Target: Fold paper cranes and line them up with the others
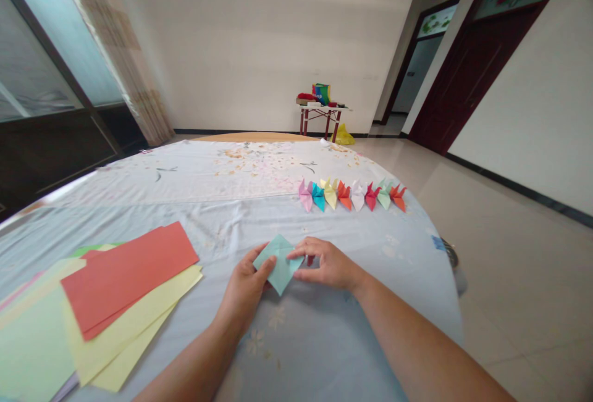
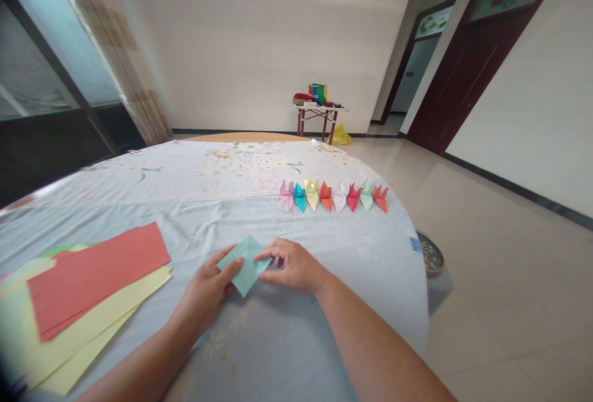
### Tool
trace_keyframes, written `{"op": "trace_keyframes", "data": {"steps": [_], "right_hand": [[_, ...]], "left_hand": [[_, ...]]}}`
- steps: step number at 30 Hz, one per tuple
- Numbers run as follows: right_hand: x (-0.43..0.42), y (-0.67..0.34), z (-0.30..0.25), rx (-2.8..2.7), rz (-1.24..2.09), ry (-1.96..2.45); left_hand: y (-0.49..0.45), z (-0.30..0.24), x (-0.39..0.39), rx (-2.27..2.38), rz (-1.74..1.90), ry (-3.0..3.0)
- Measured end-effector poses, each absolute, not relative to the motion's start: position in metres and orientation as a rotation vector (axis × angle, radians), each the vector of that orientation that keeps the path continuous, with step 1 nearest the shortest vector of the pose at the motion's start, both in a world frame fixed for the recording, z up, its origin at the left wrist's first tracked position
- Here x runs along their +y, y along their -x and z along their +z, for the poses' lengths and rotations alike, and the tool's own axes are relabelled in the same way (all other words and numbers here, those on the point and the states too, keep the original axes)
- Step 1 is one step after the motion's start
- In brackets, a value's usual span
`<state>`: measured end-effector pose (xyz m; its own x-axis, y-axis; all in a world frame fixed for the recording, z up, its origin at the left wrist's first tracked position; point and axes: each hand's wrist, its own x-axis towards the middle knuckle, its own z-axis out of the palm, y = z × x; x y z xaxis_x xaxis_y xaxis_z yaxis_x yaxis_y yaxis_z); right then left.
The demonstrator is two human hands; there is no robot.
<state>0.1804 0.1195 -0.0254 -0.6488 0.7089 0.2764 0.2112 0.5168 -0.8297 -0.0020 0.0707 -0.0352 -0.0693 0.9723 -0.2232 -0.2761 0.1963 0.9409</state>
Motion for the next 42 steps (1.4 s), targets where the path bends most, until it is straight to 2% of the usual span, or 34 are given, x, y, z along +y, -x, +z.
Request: {"op": "trace_keyframes", "data": {"steps": [13,32,42], "right_hand": [[0.1209,-0.1782,-0.0249,-2.265,0.547,0.700],[0.1190,-0.1804,-0.0237,-2.055,1.021,0.828],[0.1171,-0.1786,-0.0205,-2.075,0.915,0.884]], "left_hand": [[0.0012,-0.0293,0.0691,1.134,1.229,-0.771],[0.0091,-0.0373,0.0698,1.127,1.144,-0.968],[0.0066,-0.0305,0.0662,1.163,1.153,-1.040]]}}
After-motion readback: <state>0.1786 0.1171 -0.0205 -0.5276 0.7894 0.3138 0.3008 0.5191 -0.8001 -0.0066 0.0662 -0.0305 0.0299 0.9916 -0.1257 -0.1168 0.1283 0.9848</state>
